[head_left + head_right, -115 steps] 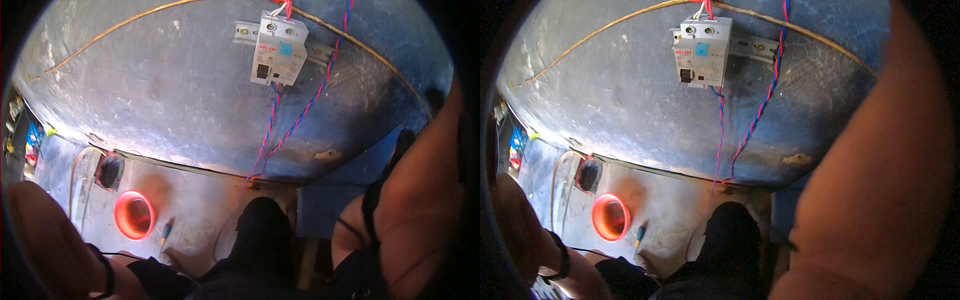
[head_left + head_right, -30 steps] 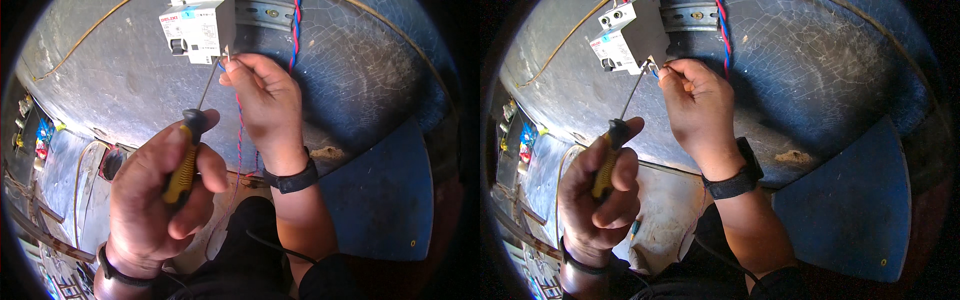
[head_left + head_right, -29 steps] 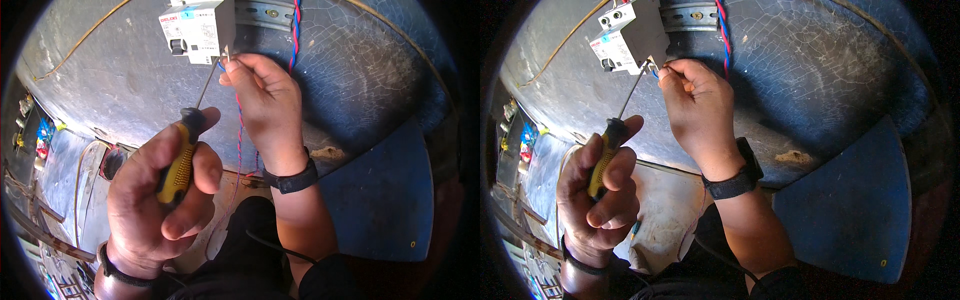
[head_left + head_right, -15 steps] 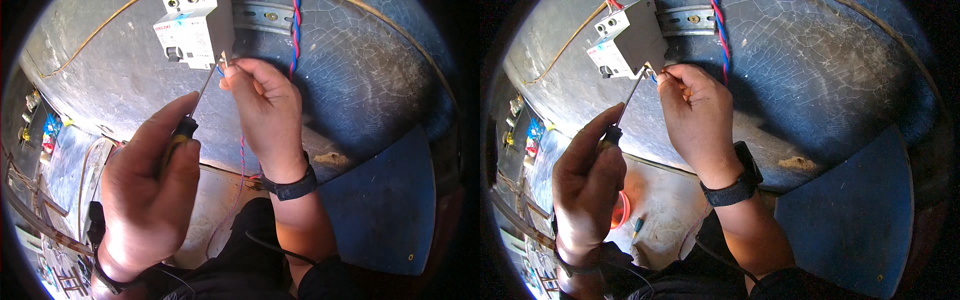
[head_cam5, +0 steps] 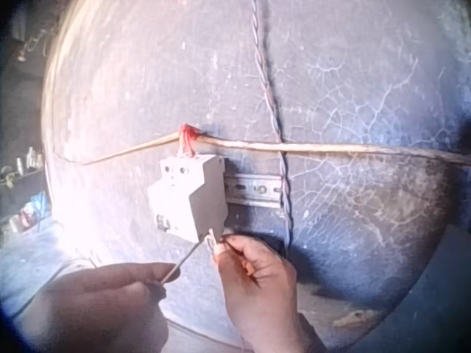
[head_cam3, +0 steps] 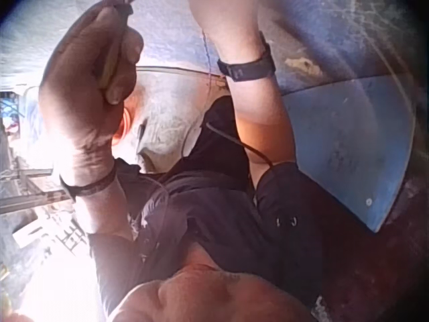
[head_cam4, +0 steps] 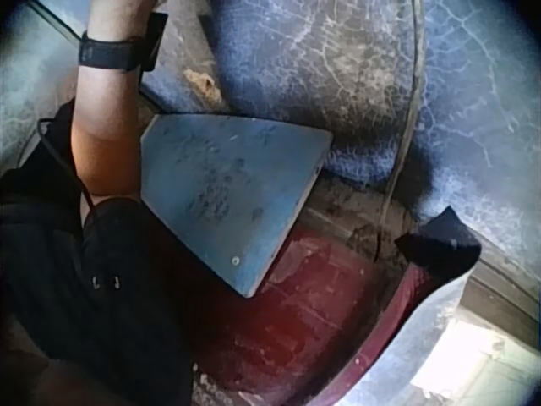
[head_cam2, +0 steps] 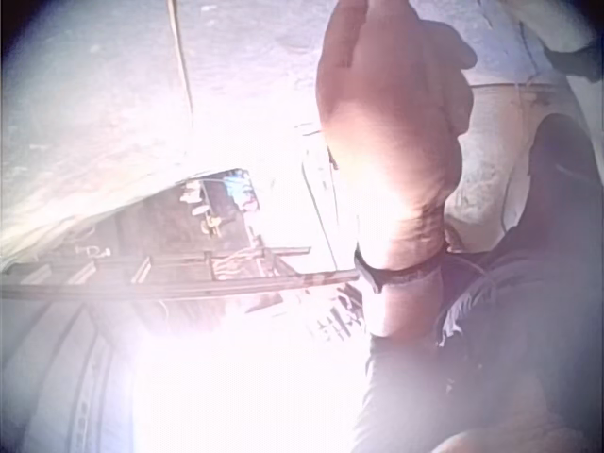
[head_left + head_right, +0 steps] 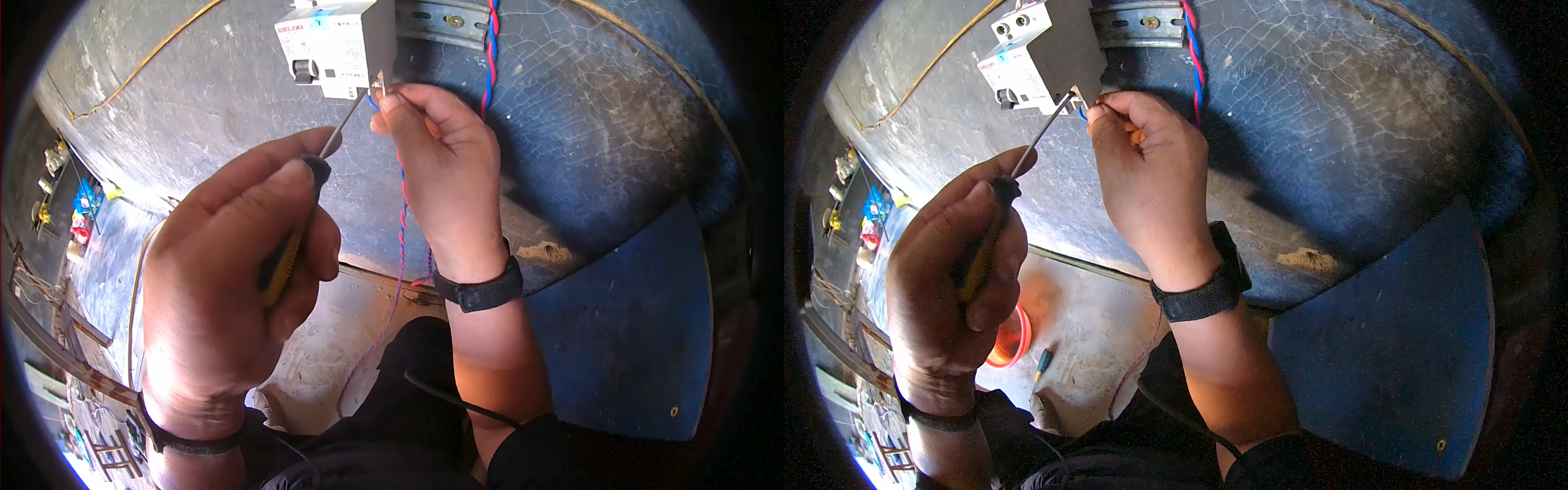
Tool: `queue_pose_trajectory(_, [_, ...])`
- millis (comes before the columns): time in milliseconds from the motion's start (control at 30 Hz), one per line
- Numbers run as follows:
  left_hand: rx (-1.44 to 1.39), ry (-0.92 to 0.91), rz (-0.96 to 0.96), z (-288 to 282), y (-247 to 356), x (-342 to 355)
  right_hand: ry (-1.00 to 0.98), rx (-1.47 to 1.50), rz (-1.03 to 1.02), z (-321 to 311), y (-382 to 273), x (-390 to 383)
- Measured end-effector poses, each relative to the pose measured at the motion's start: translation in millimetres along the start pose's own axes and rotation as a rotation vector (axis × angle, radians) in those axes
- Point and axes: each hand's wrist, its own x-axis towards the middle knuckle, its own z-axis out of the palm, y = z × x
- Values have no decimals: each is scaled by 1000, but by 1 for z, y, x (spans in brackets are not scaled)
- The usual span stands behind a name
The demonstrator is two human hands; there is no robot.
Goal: The recorder uses a screwdriver to secure wires and install an electrical component onto a wall panel.
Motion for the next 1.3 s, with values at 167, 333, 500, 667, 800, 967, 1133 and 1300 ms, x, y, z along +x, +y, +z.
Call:
queue_pose_trajectory(167, [514, 104, 351, -5, -17, 2, -10, 42, 7, 7, -6, 1])
queue_pose_trajectory(333, [1144, 97, 713, -13, -27, 9, -29, -5, 44, 1, 0, -1])
queue_pose_trajectory(500, [402, 94, 274, -9, -24, -4, 14, 61, -17, 5, 9, 3])
queue_pose_trajectory(667, [176, 112, 135, -6, -16, -5, 1, 87, -8, 6, 3, 2])
queue_pose_trajectory(800, [154, 109, 131, -4, -16, 0, -7, 55, -19, 6, 6, 2])
queue_pose_trajectory(967, [-129, -30, 37, -9, -21, 9, -6, 48, 9, 1, 8, 0])
queue_pose_trajectory(1133, [-685, -282, -105, -19, -19, 8, -6, 83, -1, 8, 4, 1])
queue_pose_trajectory(1300, [-32, 5, -20, -2, -8, 2, 13, 108, -16, 4, 11, -2])
